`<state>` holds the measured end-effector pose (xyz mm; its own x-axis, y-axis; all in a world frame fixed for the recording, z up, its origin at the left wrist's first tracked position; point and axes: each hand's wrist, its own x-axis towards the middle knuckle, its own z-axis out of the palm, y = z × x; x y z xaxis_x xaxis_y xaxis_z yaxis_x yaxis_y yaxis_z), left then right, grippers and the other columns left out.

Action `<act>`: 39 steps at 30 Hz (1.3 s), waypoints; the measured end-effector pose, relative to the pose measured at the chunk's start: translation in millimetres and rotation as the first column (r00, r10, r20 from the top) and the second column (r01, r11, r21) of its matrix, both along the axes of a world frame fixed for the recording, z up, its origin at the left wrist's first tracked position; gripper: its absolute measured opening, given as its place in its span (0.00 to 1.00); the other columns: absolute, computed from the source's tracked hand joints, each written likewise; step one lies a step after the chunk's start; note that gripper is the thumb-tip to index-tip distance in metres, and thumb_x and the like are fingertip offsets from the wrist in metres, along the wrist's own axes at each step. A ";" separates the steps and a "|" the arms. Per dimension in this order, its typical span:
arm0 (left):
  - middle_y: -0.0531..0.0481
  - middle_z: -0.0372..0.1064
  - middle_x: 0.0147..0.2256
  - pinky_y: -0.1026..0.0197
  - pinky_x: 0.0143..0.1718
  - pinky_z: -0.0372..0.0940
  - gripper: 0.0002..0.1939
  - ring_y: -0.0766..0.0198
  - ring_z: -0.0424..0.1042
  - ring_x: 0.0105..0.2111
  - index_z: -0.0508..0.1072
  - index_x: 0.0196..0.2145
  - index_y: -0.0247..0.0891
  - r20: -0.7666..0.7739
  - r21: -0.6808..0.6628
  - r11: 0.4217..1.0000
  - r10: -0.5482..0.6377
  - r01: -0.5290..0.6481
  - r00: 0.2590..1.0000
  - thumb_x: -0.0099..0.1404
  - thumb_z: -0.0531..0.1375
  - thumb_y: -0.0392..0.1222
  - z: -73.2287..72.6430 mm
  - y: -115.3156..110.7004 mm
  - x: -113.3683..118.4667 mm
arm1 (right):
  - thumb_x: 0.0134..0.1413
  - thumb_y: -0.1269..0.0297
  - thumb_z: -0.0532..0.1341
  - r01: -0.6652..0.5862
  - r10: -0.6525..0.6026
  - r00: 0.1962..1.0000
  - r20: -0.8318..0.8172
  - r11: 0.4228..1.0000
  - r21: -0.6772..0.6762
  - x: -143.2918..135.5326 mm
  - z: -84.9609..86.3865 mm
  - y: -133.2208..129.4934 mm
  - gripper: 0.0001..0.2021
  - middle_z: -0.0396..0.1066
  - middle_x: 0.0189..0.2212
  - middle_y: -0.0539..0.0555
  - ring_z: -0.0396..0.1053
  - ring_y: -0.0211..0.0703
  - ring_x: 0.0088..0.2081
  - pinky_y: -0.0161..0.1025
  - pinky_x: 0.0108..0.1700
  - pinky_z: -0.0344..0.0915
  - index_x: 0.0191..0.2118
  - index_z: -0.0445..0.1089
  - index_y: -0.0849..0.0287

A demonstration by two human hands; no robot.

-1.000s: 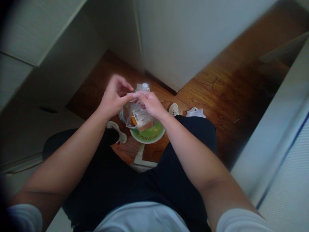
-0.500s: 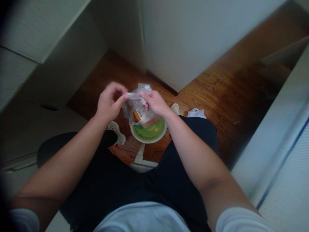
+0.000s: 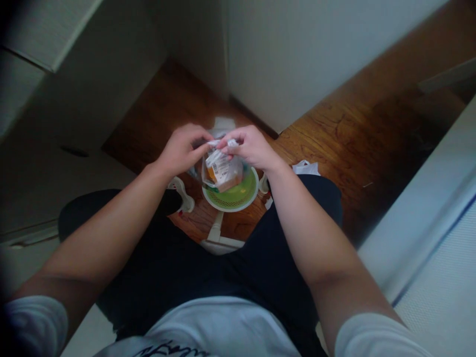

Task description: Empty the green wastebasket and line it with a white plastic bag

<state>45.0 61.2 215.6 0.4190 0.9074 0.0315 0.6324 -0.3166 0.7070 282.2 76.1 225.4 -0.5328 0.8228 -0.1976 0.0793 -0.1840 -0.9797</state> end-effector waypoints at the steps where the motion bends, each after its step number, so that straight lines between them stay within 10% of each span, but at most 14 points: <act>1: 0.45 0.80 0.43 0.49 0.56 0.65 0.13 0.51 0.76 0.48 0.82 0.44 0.40 0.004 0.000 1.000 0.009 -0.009 1.000 0.74 0.61 0.50 1.4 -1.3 2.0 | 0.50 0.41 0.79 0.045 -0.046 0.999 0.025 0.998 0.040 -0.9 -3.8 -0.7 0.25 0.74 0.30 0.50 0.70 0.41 0.31 0.39 0.34 0.68 0.39 0.78 0.57; 9: 0.49 0.78 0.35 0.57 0.45 0.67 0.20 0.57 0.75 0.39 0.80 0.37 0.39 0.162 -0.117 0.990 0.100 -0.081 0.982 0.72 0.63 0.60 1.5 -6.7 21.0 | 0.69 0.46 0.66 0.232 -0.414 0.885 0.215 0.791 0.566 -14.6 -23.9 -8.6 0.17 0.72 0.40 0.54 0.72 0.51 0.48 0.50 0.52 0.73 0.38 0.73 0.56; 14: 0.51 0.73 0.28 0.60 0.35 0.65 0.32 0.60 0.72 0.33 0.77 0.31 0.37 0.333 -0.343 0.937 0.184 -0.063 0.925 0.75 0.55 0.70 -7.2 -3.4 24.6 | 0.71 0.45 0.64 0.306 -0.451 0.884 0.128 0.761 0.572 -19.5 -23.0 -14.8 0.17 0.70 0.41 0.54 0.72 0.49 0.46 0.49 0.50 0.75 0.41 0.72 0.55; 21: 0.48 0.78 0.39 0.59 0.43 0.69 0.23 0.60 0.75 0.39 0.77 0.41 0.40 0.557 -0.439 0.894 0.346 -0.086 0.754 0.70 0.66 0.65 -13.1 0.0 27.3 | 0.66 0.41 0.68 0.295 -0.389 0.916 0.097 0.818 0.494 -15.5 -27.0 -11.5 0.20 0.70 0.36 0.51 0.71 0.46 0.40 0.45 0.46 0.73 0.39 0.72 0.54; 30: 0.52 0.70 0.33 0.58 0.42 0.66 0.18 0.59 0.69 0.37 0.71 0.34 0.41 0.257 -0.187 0.962 0.244 -0.200 0.935 0.72 0.64 0.58 -1.5 12.4 -6.4 | 0.58 0.41 0.75 0.353 -0.431 0.898 0.095 0.830 0.431 -7.8 -23.4 -3.1 0.22 0.75 0.35 0.52 0.74 0.46 0.40 0.45 0.48 0.72 0.32 0.76 0.55; 39: 0.53 0.64 0.25 0.58 0.36 0.59 0.17 0.60 0.64 0.30 0.69 0.26 0.42 0.063 -0.221 0.943 0.268 -0.249 0.961 0.69 0.63 0.51 -8.4 11.0 -38.9 | 0.59 0.60 0.73 0.447 -0.606 0.715 0.348 0.779 0.439 27.8 -70.8 11.8 0.13 0.68 0.33 0.50 0.68 0.44 0.37 0.47 0.51 0.69 0.29 0.72 0.57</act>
<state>6.1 72.2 207.2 0.1733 0.9743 -0.1438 0.6026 0.0106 0.7980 310.0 87.9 154.6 0.0931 0.9956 0.0121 0.5010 -0.0363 -0.8647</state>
